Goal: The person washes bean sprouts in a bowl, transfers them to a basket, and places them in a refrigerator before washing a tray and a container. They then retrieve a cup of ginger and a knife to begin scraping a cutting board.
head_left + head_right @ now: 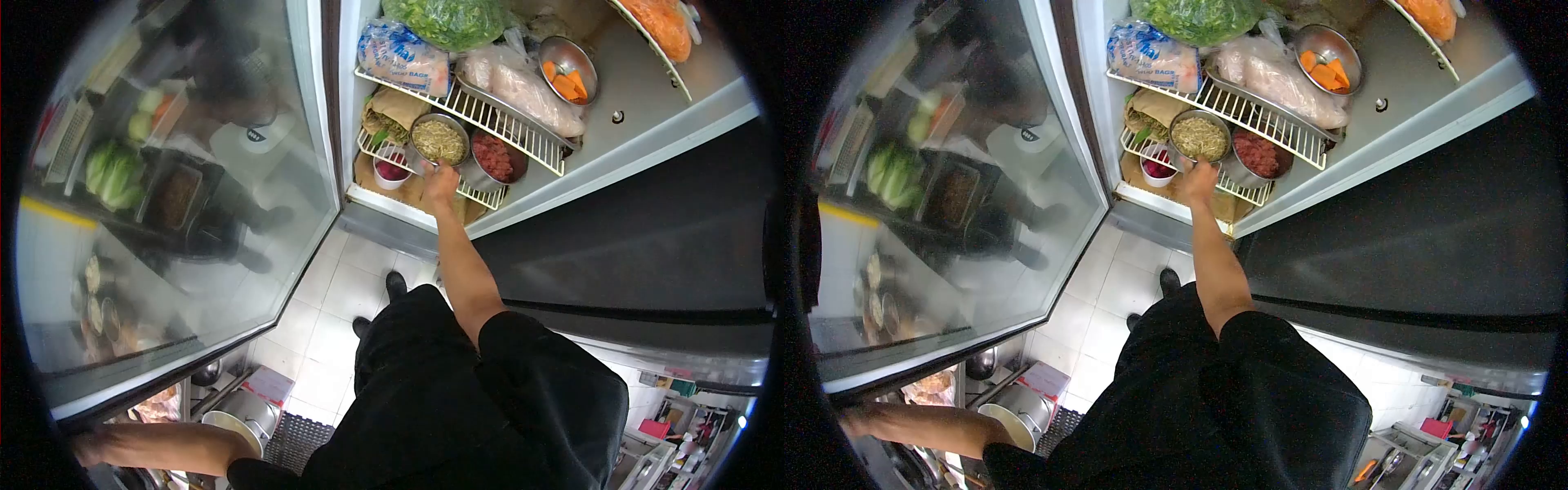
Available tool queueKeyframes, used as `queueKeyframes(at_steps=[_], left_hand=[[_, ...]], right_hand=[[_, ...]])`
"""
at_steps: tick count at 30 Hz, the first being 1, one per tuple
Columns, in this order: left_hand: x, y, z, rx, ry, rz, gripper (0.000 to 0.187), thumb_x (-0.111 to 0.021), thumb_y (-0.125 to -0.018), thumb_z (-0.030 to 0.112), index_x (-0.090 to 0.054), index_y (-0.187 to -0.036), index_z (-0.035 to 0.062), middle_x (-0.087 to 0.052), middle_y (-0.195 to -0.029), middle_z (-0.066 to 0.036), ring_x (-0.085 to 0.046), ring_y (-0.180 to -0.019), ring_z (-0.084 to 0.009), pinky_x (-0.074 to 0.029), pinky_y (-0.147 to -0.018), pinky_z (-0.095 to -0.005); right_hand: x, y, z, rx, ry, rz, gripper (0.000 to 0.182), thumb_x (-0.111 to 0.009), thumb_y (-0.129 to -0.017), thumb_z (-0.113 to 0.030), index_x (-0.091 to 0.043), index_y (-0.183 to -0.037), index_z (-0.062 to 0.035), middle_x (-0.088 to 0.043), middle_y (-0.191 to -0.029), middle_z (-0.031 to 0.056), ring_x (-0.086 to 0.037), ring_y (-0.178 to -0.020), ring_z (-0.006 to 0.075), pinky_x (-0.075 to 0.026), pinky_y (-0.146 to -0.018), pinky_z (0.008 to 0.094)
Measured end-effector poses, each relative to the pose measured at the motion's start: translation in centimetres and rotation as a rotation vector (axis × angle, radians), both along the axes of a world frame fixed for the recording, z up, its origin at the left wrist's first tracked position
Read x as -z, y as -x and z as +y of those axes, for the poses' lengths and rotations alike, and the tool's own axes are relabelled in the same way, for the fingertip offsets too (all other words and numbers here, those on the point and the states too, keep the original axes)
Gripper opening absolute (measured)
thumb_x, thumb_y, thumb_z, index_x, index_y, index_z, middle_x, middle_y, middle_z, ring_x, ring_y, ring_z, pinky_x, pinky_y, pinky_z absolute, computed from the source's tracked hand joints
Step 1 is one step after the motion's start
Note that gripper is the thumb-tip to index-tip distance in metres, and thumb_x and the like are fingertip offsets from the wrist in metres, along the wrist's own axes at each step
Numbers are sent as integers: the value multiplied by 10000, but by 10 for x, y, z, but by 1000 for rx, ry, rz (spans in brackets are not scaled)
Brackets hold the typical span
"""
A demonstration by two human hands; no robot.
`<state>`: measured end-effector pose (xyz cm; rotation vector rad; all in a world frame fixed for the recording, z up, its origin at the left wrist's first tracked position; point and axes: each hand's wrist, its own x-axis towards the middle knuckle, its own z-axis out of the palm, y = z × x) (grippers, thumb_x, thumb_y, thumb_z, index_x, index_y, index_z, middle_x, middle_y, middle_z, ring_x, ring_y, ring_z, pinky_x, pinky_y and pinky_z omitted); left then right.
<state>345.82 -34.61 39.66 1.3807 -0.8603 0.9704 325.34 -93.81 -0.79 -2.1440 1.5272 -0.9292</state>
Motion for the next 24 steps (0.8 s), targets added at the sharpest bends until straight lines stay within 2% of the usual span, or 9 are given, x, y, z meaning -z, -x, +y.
queueKeyframes(at_steps=[3, 7, 13, 17, 19, 21, 22, 23, 24], left_hand=[[-1, -3, 9, -23, -36, -8, 465, -540, -875, 305, -621, -1137, -69, -607, -1159, -250, -622, -991, -326, -502, -821, -400], [-2, 0, 10, -60, -32, -12, 448, -538, -885, 324, -617, -1113, -54, -607, -1100, -227, -610, -940, -311, -493, -787, -386], [-8, 19, 18, -89, -16, -33, 427, -534, -901, 351, -611, -1077, -30, -607, -1013, -192, -592, -863, -289, -480, -736, -366], [-8, 25, 12, -109, 14, -42, 416, -532, -912, 369, -607, -1054, -15, -607, -955, -169, -579, -812, -275, -472, -702, -352], [-12, 30, 7, -131, 12, -58, 411, -531, -917, 378, -604, -1042, -7, -607, -926, -157, -573, -786, -268, -467, -685, -345], [-17, 40, -2, -161, 10, -91, 408, -530, -922, 387, -602, -1030, 1, -607, -896, -146, -567, -761, -260, -463, -667, -338], [-18, 46, -7, -181, 12, -112, 406, -529, -925, 392, -601, -1024, 5, -607, -882, -140, -564, -748, -257, -461, -659, -335], [-20, 53, -11, -199, 12, -142, 404, -529, -928, 397, -600, -1018, 9, -607, -867, -134, -561, -735, -253, -459, -650, -332], [-22, 60, -16, -229, 11, -180, 403, -528, -930, 401, -599, -1012, 13, -607, -853, -129, -558, -722, -250, -457, -642, -328]], right_hand=[[1, 6, -12, -92, -67, 0, 327, -715, -815, -295, -660, -963, -9, -655, -885, 270, -624, -877, 442, -474, -790, 490], [11, 7, -24, -86, -5, 61, 367, -701, -821, -312, -626, -1073, -56, -635, -996, 277, -585, -1006, 441, -462, -843, 490], [-19, 19, -22, -130, -261, 156, 406, -657, -816, -221, -564, -1199, -123, -576, -1157, 251, -552, -1086, 419, -464, -917, 465], [-15, 55, 21, -195, 66, 23, 456, -591, -796, -136, -552, -1251, -148, -598, -1115, 253, -595, -1021, 426, -487, -887, 498], [-4, 92, 65, -346, -4, 128, 393, -570, -792, -103, -568, -1185, -80, -578, -1144, 252, -581, -1027, 430, -483, -883, 507], [35, 143, 122, -560, 30, 200, 335, -556, -799, -91, -570, -1130, -39, -566, -1150, 259, -561, -1048, 429, -475, -884, 508], [54, 171, 148, -615, -184, 324, 307, -564, -823, -132, -586, -1118, -50, -570, -1148, 249, -554, -1064, 410, -466, -908, 490], [101, 208, 170, -663, -346, 266, 258, -557, -848, -162, -620, -1067, -41, -579, -1137, 241, -565, -1038, 396, -463, -914, 475], [117, 245, 192, -725, -463, 324, 251, -527, -873, -214, -659, -979, -28, -614, -1067, 231, -569, -1041, 387, -456, -931, 462]])
